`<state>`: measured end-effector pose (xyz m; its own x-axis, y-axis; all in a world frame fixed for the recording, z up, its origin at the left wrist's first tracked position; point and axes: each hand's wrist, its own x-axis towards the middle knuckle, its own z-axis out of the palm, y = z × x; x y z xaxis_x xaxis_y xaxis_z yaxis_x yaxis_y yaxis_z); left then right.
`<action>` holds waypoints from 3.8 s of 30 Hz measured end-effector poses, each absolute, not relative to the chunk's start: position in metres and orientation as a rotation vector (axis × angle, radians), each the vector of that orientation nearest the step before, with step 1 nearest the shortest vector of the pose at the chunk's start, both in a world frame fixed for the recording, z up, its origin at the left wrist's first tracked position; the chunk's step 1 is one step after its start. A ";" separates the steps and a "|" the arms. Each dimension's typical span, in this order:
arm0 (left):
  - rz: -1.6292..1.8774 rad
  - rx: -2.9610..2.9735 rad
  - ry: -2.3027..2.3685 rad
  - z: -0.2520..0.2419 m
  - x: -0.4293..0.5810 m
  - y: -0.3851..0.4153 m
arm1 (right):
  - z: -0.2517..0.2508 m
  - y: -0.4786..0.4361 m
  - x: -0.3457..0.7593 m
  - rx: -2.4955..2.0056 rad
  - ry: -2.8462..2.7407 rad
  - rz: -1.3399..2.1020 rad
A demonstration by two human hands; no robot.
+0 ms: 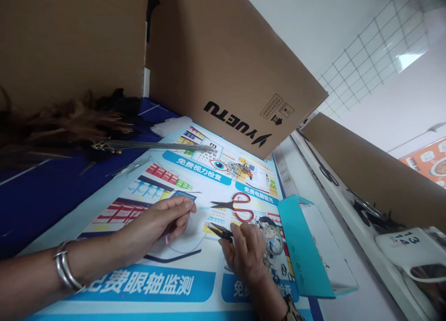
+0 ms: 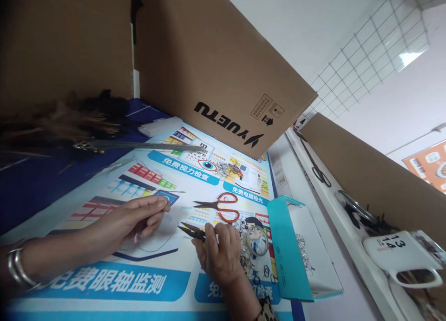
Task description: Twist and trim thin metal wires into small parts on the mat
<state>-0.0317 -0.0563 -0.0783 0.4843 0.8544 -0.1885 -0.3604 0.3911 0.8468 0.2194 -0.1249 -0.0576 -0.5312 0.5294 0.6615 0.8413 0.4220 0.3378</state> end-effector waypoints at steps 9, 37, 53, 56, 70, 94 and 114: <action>0.823 0.857 0.712 -0.077 -0.030 -0.057 | -0.057 -0.126 0.218 -1.148 -2.207 -0.922; 0.804 1.043 0.733 -0.082 -0.024 -0.069 | -0.050 -0.131 0.201 -1.093 -2.292 -0.511; 0.755 1.084 0.672 -0.075 -0.027 -0.076 | -0.055 -0.141 0.178 -1.141 -1.745 1.164; 0.724 1.125 0.657 -0.076 -0.029 -0.076 | -0.055 -0.140 0.178 -1.154 -1.763 1.101; 0.757 1.291 0.700 -0.079 -0.031 -0.070 | -0.055 -0.136 0.182 -1.200 -1.810 0.777; 0.763 1.538 0.875 -0.083 -0.030 -0.075 | -0.069 -0.140 0.172 -1.333 -1.597 0.981; 0.761 1.635 0.913 -0.073 -0.030 -0.071 | -0.076 -0.146 0.163 -1.384 -1.389 1.251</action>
